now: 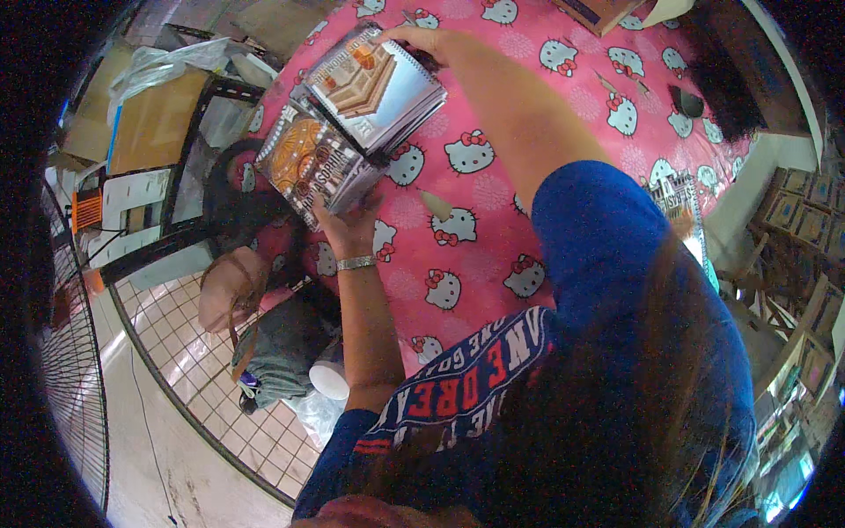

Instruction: The person unpacks spiral-bound notebooks from a cardboard box and stacks them on a table. They handle the notebooks one by one, flipping them over to inspect the covers and pages before placing them into neat piles.

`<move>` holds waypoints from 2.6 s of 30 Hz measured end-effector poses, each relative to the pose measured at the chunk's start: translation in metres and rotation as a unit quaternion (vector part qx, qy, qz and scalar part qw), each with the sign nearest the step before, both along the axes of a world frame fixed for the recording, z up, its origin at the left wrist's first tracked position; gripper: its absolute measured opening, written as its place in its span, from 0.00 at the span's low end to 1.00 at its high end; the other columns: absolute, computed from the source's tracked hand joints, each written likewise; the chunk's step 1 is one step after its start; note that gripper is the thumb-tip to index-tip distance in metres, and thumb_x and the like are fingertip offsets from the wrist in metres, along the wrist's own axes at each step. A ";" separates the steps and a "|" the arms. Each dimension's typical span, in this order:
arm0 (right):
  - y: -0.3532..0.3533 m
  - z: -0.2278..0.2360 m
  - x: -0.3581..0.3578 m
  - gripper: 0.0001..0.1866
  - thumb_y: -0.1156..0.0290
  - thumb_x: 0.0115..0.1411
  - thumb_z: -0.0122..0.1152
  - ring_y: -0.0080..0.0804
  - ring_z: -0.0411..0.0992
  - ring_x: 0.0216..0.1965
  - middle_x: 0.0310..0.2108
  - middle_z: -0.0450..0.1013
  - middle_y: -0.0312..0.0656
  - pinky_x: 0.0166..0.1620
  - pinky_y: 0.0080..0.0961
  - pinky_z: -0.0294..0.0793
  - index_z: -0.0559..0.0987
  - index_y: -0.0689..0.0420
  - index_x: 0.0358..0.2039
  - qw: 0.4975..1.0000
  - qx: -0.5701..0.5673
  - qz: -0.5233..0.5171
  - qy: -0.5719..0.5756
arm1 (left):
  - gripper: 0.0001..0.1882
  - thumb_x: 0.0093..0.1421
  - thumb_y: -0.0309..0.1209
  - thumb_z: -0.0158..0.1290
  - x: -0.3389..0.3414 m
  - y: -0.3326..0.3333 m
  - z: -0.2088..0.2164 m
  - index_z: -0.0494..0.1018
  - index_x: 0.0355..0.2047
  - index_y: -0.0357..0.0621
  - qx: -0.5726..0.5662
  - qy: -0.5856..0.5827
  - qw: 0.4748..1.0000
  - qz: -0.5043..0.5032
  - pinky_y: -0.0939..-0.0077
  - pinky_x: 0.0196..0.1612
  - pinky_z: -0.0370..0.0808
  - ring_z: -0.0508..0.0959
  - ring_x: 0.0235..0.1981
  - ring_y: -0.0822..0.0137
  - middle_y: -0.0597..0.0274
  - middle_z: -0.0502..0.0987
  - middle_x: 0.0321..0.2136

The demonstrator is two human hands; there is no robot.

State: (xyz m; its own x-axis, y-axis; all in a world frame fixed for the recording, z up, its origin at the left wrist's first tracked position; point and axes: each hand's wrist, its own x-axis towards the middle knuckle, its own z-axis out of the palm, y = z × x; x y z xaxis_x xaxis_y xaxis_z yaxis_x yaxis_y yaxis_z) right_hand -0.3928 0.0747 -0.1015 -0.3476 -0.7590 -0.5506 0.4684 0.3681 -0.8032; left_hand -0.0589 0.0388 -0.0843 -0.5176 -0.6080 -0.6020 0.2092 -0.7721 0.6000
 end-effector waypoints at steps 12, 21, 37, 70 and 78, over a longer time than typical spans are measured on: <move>-0.015 0.005 0.000 0.40 0.31 0.50 0.51 0.34 0.73 0.43 0.48 0.73 0.43 0.43 0.33 0.72 0.73 0.51 0.52 0.991 -0.092 0.070 -0.066 | 0.37 0.57 0.61 0.42 0.008 -0.008 -0.017 0.63 0.54 0.43 -0.030 -0.002 0.999 -0.031 0.52 0.40 0.72 0.74 0.44 0.49 0.49 0.71 0.47; -0.010 -0.001 0.001 0.39 0.34 0.49 0.53 0.35 0.74 0.42 0.47 0.74 0.44 0.43 0.33 0.72 0.73 0.53 0.51 0.992 -0.097 0.035 -0.075 | 0.35 0.60 0.57 0.39 0.004 -0.004 -0.013 0.62 0.55 0.40 -0.022 -0.001 1.000 0.003 0.45 0.47 0.70 0.71 0.48 0.44 0.45 0.69 0.51; 0.108 0.023 -0.003 0.37 0.39 0.47 0.58 0.37 0.74 0.42 0.45 0.74 0.45 0.44 0.35 0.72 0.74 0.56 0.49 0.979 -0.056 -0.193 -0.029 | 0.37 0.59 0.56 0.46 0.018 0.050 -0.048 0.57 0.59 0.44 0.036 0.006 0.999 -0.015 0.53 0.60 0.60 0.64 0.57 0.52 0.51 0.63 0.56; 0.149 0.020 -0.016 0.36 0.48 0.42 0.67 0.42 0.73 0.42 0.42 0.75 0.48 0.46 0.38 0.71 0.76 0.62 0.47 0.894 -0.077 -0.429 -0.100 | 0.21 0.56 0.37 0.46 -0.052 0.019 0.004 0.73 0.49 0.43 -0.777 -0.320 -0.159 -0.518 0.53 0.66 0.46 0.59 0.61 0.52 0.50 0.68 0.54; 0.143 0.013 -0.011 0.36 0.50 0.46 0.64 0.43 0.72 0.45 0.44 0.74 0.49 0.48 0.37 0.71 0.74 0.65 0.49 0.880 -0.088 -0.463 -0.057 | 0.20 0.58 0.39 0.50 -0.001 0.114 -0.001 0.72 0.50 0.49 -0.536 -0.124 0.347 -0.759 0.57 0.55 0.67 0.70 0.51 0.50 0.57 0.71 0.52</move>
State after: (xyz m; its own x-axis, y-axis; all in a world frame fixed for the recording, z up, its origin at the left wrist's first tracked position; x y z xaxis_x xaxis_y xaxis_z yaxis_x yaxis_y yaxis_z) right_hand -0.4035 0.2181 -0.0882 -0.8121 -0.2559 -0.5244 0.5834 -0.3389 -0.7380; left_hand -0.0602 0.1527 -0.0854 -0.7445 0.3096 -0.5915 -0.1109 0.8163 0.5668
